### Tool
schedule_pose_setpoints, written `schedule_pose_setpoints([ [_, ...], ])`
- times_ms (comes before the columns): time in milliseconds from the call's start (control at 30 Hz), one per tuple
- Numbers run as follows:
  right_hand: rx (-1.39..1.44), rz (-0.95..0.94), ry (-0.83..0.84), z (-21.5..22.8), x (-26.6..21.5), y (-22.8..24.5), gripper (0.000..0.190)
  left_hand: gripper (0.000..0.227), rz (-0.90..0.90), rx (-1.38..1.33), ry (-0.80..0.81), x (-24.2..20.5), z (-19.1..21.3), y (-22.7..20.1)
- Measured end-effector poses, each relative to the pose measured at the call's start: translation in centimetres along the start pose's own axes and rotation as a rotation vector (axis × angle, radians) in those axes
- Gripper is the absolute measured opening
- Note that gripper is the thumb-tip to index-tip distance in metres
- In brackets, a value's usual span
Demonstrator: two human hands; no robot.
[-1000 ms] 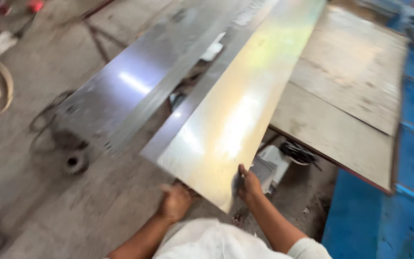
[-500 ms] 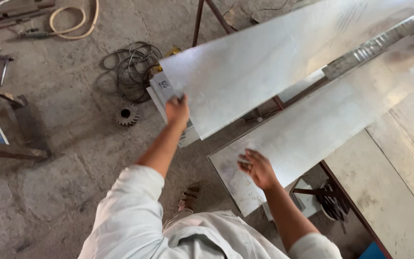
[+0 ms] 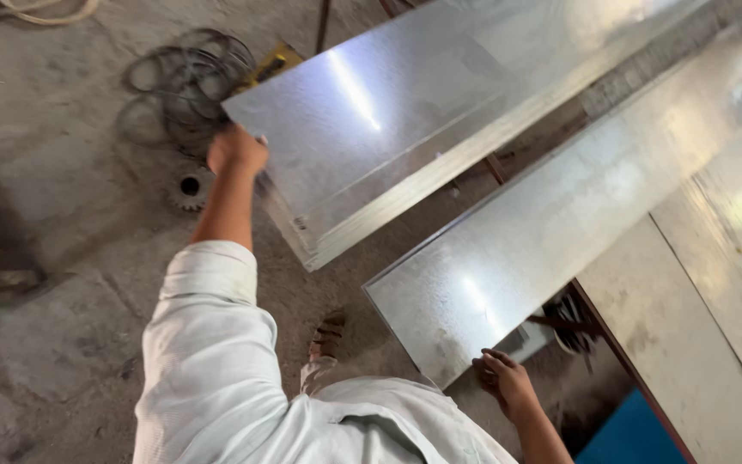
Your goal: The person repeatedly picks up rectangular metal sheets from a stack, places them into a blue industrial press machine, and operates the lever to process them. After each cycle, the person removes the processed sheet and places it onto a growing pile of finished pieces.
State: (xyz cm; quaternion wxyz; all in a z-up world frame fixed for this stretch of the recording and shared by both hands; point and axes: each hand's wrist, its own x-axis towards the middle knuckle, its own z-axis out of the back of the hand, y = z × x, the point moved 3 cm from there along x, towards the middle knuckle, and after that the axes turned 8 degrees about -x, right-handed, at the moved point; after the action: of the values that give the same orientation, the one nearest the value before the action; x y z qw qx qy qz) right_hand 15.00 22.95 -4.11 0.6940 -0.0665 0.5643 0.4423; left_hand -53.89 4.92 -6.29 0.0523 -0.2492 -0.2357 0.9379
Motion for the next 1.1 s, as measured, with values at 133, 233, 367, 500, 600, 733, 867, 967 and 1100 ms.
schedule_pose_setpoints([
  [133, -0.114, -0.044, -0.071, 2.1, 0.4, -1.6, 0.045, 0.078, -0.259, 0.043, -0.127, 5.4, -0.4, -3.0],
  [233, -0.146, -0.063, -0.079, 2.3, 0.8, -3.6, 0.044, 0.089, -0.263, 0.154, 0.004, 9.5, -1.7, -5.0],
  [367, -0.196, -0.016, -0.035, 1.5, 1.4, -5.1, 0.044, 0.104, -0.242, 0.251, 0.069, 10.8, -4.5, -5.8],
  [500, -0.371, 0.025, 0.044, 1.0, 1.0, -4.9, 0.044, 0.106, -0.219, 0.219, 0.075, 10.7, -4.9, -6.5],
  [600, -0.396, 0.045, 0.021, 1.0, 1.4, -4.7, 0.044, 0.109, -0.240, 0.193, 0.126, 9.8, -7.1, -5.0],
  [733, -0.253, 0.165, 0.019, 0.0, 2.1, -4.6, 0.043, 0.119, -0.372, 0.257, 0.045, 6.1, -8.2, -4.3],
  [867, -0.355, 0.183, 0.043, -2.1, 1.9, -2.5, 0.041, 0.114, -0.318, 0.300, 0.235, 2.0, -7.1, -5.3],
  [967, -0.452, 0.231, 0.028, -4.0, 0.7, 0.5, 0.040, 0.071, -0.568, 0.119, 0.222, -5.9, -11.4, -6.7],
  [1100, -0.482, 0.253, 0.006, -4.6, -0.8, 1.8, 0.039, 0.053, -0.405, -0.112, 0.503, -19.5, -21.8, -2.1],
])
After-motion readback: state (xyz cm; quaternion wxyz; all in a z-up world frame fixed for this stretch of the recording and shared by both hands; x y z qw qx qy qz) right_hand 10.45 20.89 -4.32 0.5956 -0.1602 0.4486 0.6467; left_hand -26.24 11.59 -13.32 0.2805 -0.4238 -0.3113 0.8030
